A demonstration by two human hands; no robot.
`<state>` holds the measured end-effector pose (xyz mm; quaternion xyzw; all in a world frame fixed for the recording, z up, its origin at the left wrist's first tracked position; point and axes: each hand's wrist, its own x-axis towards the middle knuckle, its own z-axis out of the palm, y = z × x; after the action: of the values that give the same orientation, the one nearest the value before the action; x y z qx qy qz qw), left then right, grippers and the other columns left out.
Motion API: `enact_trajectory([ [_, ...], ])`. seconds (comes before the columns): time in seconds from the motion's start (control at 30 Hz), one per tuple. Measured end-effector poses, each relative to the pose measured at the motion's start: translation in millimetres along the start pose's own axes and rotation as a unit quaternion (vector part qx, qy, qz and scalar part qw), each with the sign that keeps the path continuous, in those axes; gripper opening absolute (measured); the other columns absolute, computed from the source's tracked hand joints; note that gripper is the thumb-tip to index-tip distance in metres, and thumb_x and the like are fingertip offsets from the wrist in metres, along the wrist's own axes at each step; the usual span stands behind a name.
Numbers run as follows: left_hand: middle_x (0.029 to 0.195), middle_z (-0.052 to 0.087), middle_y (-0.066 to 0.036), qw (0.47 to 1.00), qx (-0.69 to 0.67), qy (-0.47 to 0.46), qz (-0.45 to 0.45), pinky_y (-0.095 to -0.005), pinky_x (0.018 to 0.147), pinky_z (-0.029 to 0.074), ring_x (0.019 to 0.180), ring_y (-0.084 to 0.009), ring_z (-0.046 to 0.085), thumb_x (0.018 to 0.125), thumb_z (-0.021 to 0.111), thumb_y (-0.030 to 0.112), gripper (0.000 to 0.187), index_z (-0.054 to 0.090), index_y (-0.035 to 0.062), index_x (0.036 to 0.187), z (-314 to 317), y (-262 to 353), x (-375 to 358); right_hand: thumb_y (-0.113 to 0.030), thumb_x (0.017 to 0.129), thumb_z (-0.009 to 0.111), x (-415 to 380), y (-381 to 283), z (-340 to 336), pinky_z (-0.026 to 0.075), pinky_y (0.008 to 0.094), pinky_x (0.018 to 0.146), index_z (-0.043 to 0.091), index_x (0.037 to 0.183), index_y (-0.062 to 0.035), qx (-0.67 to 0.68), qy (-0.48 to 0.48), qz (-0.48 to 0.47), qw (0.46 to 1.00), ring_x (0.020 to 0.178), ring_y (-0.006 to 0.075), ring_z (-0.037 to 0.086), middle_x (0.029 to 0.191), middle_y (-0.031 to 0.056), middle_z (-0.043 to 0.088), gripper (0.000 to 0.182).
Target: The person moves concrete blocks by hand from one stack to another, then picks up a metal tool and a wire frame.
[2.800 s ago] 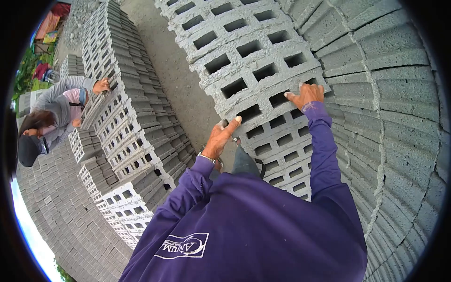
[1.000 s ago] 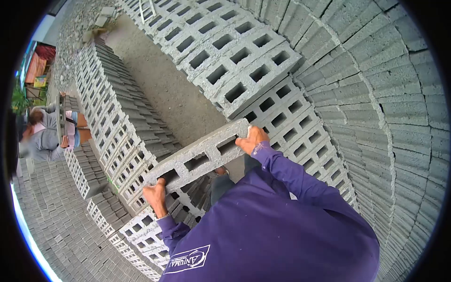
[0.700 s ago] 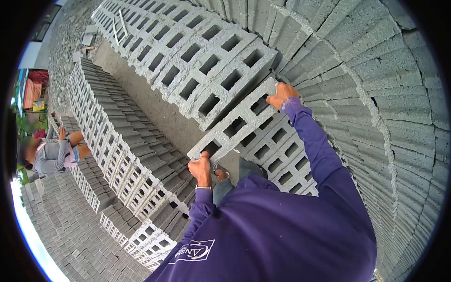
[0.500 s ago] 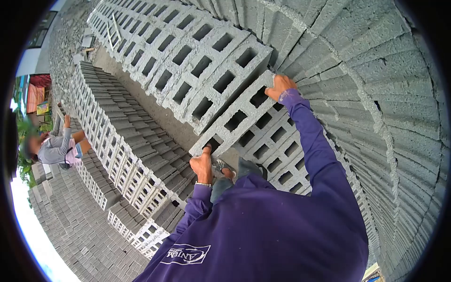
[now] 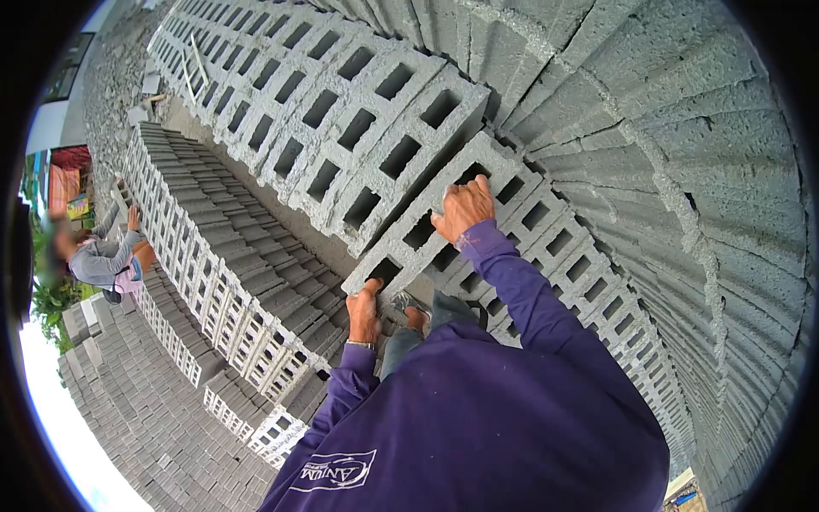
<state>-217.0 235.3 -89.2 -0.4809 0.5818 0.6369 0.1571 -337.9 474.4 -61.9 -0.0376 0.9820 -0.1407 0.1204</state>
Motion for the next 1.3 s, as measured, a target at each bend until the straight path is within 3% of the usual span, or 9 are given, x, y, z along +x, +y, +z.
enact_trajectory([
  [0.47,0.069,0.050,-0.003,0.992,0.036,0.108,0.047,-0.0320,0.056,0.034,0.060,-0.0147,0.042,0.066,0.071,0.020,0.032,0.054,-0.0067,0.072,64,-1,10,-0.028,0.066,0.073,46,46,-32,0.042,0.0380,0.089,0.066,0.067,0.0017,0.009,0.039,-0.013,0.999,0.068,0.0338,0.064,0.066,0.0214,0.065,0.031],
  [0.53,0.083,0.052,-0.013,0.995,0.089,0.030,-0.028,-0.0377,0.062,0.040,0.074,-0.0205,0.048,0.066,0.072,0.031,0.056,0.049,-0.0107,0.096,63,12,7,-0.028,0.066,0.073,49,47,-31,0.041,0.0378,0.091,0.066,0.067,0.0018,0.010,0.020,-0.003,1.000,0.068,0.0339,0.064,0.066,0.0215,0.065,0.031],
  [0.57,0.067,0.048,-0.006,0.995,0.091,0.029,-0.008,-0.0379,0.052,0.033,0.060,-0.0163,0.042,0.068,0.070,0.028,0.040,0.051,-0.0061,0.074,64,19,1,-0.028,0.066,0.073,51,47,-29,0.041,0.0377,0.091,0.067,0.067,0.0017,0.010,0.033,-0.003,0.999,0.067,0.0339,0.064,0.066,0.0215,0.065,0.031],
  [0.7,0.054,0.043,0.002,0.996,0.063,0.000,0.066,-0.0362,0.048,0.027,0.051,-0.0125,0.034,0.073,0.069,0.025,0.041,0.043,0.0029,0.050,68,25,-6,-0.031,0.066,0.075,55,48,-30,0.042,0.0384,0.089,0.066,0.067,0.0025,-0.001,0.036,-0.001,0.999,0.068,0.0343,0.064,0.066,0.0226,0.065,0.034],
  [0.83,0.062,0.050,-0.002,0.984,0.159,-0.074,0.025,-0.0339,0.052,0.033,0.057,-0.0135,0.041,0.076,0.075,0.042,0.049,0.055,-0.0007,0.063,35,20,5,-0.041,0.071,0.073,56,51,-33,0.042,0.0390,0.089,0.067,0.071,0.0034,-0.043,-0.001,-0.005,0.999,0.073,0.0344,0.064,0.072,0.0234,0.067,0.045],
  [1.0,0.113,0.063,-0.012,0.976,0.048,-0.123,0.173,-0.0329,0.089,0.046,0.102,-0.0190,0.060,0.087,0.067,0.047,0.065,0.055,-0.0075,0.121,-53,6,-9,-0.047,0.078,0.068,32,10,-59,0.039,0.0383,0.094,0.069,0.083,0.0042,-0.143,-0.024,-0.003,0.989,0.081,0.0340,0.066,0.083,0.0225,0.069,0.052],
  [1.07,0.121,0.063,-0.016,0.975,0.011,-0.075,0.210,-0.0335,0.092,0.048,0.112,-0.0232,0.061,0.093,0.063,0.036,0.055,0.053,-0.0043,0.130,-116,1,-28,-0.047,0.081,0.066,15,-16,-56,0.044,0.0392,0.092,0.069,0.098,0.0040,-0.048,0.182,-0.043,0.981,0.088,0.0351,0.067,0.093,0.0235,0.069,0.053],
  [1.13,0.117,0.065,-0.015,0.969,-0.052,0.003,0.242,-0.0310,0.088,0.050,0.105,-0.0222,0.064,0.095,0.062,0.027,0.045,0.055,-0.0040,0.127,-187,-2,-60,-0.044,0.083,0.066,-14,-75,-61,0.050,0.0397,0.086,0.066,0.110,0.0029,0.113,0.100,0.025,0.988,0.092,0.0355,0.067,0.100,0.0241,0.069,0.054],
  [1.3,0.104,0.069,-0.011,0.874,-0.105,0.353,0.316,-0.0260,0.085,0.050,0.096,-0.0148,0.064,0.096,0.060,0.013,0.029,0.061,-0.0062,0.118,-402,-49,-123,-0.035,0.083,0.070,-101,-234,16,0.053,0.0346,0.077,0.065,0.109,0.0057,0.220,-0.129,-0.125,0.959,0.088,0.0266,0.070,0.092,0.0211,0.070,0.049],
])
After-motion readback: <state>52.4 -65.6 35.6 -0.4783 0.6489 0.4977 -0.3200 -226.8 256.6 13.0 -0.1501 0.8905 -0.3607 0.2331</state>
